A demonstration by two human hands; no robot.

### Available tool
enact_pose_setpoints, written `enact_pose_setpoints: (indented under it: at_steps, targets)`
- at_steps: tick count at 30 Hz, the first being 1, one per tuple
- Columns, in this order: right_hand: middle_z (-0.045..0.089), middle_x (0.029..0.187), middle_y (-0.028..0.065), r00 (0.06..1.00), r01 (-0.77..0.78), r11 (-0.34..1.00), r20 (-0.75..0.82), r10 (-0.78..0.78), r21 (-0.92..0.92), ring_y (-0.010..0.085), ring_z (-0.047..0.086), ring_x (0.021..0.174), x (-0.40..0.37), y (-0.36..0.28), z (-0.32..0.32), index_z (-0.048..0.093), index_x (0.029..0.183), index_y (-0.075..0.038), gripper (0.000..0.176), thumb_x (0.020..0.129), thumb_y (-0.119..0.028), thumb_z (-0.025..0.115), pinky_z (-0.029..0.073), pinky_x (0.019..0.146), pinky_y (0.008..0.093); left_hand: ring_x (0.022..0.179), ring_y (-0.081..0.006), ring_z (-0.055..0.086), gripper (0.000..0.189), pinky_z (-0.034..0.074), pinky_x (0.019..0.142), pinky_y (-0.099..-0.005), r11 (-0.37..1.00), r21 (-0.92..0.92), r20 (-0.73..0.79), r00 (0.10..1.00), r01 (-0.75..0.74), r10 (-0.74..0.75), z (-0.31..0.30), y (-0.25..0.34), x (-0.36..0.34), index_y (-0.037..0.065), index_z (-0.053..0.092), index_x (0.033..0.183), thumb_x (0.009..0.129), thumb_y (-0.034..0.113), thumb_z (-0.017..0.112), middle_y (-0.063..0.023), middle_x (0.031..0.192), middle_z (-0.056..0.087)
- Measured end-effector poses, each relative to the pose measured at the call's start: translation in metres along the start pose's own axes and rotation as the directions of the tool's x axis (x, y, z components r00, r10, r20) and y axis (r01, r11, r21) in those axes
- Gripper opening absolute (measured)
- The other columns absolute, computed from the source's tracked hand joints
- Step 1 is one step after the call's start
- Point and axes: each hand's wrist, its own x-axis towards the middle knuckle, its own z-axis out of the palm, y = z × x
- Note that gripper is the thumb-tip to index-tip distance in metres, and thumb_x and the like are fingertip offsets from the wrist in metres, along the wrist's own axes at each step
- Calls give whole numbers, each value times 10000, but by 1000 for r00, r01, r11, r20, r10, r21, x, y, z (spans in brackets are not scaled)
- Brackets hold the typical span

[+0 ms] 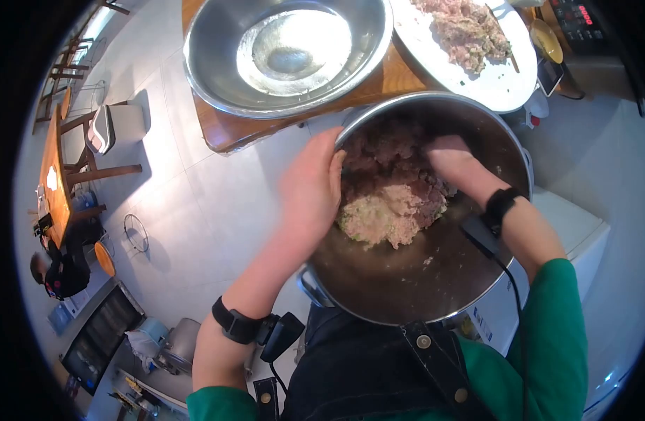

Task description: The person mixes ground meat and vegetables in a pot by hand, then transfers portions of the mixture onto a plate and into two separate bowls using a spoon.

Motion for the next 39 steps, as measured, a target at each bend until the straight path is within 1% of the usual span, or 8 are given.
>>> enact_pose_setpoints:
  at_steps: [18,21,23,27,28,31,33,39]
  targets:
    - [625,798,193,988,-75,887,152,6,456,304,616,794,38,-89,74,653,761,-39,167,712,-117,514,494,679,387,873,-345,571,241,451,752,-351,999,22,40,998,41,-42,-1,2,5,31,519,1070,831,32,484,-185,938,582]
    - [618,780,176,971,-34,915,232,-66,403,302,609,789,8,-92,34,635,739,-41,140,707,-107,516,489,668,384,882,-347,568,240,448,757,-361,1000,13,35,999,23,-24,-3,4,4,29,517,1073,836,42,482,-192,946,582]
    - [602,714,149,989,109,919,57,-140,378,299,608,719,-19,-93,25,615,710,-29,115,702,-86,515,485,631,395,886,-349,566,239,447,759,-364,1000,13,38,999,22,-23,-4,3,4,28,516,1076,840,48,480,-192,950,583]
    - [583,623,102,975,221,959,-9,-223,180,258,605,598,-61,-100,22,563,996,-4,291,726,-76,483,472,498,375,871,-343,549,245,442,710,-399,1000,-3,28,1000,2,-2,-4,1,2,98,506,1073,829,83,506,-132,959,572]
    - [589,625,97,965,202,970,142,-221,136,239,607,587,-68,-98,15,457,1159,4,425,743,-80,476,465,468,362,872,-342,548,232,442,711,-405,1000,0,34,999,24,-24,-5,3,2,96,506,1064,832,94,502,-131,960,572]
    - [598,620,120,987,71,994,140,-81,81,263,610,589,-96,-71,-2,579,956,-17,284,693,-102,509,471,506,374,871,-338,549,235,441,711,-404,999,24,6,1000,-22,22,-4,0,0,93,505,1067,833,96,503,-130,955,572]
    - [603,623,113,983,-151,986,94,158,-71,263,611,590,-112,-55,-25,563,1005,-12,307,719,-108,502,475,513,370,873,-335,548,235,440,715,-402,1000,3,24,1000,0,0,-7,2,-2,91,505,1067,832,96,505,-130,950,572]
    - [608,638,128,978,-178,978,90,188,-109,271,614,605,-105,-33,13,605,821,-4,180,783,-89,451,479,528,383,893,-319,544,231,439,732,-392,1000,-17,37,999,19,-18,-6,1,-2,87,509,1059,828,91,509,-122,957,568]
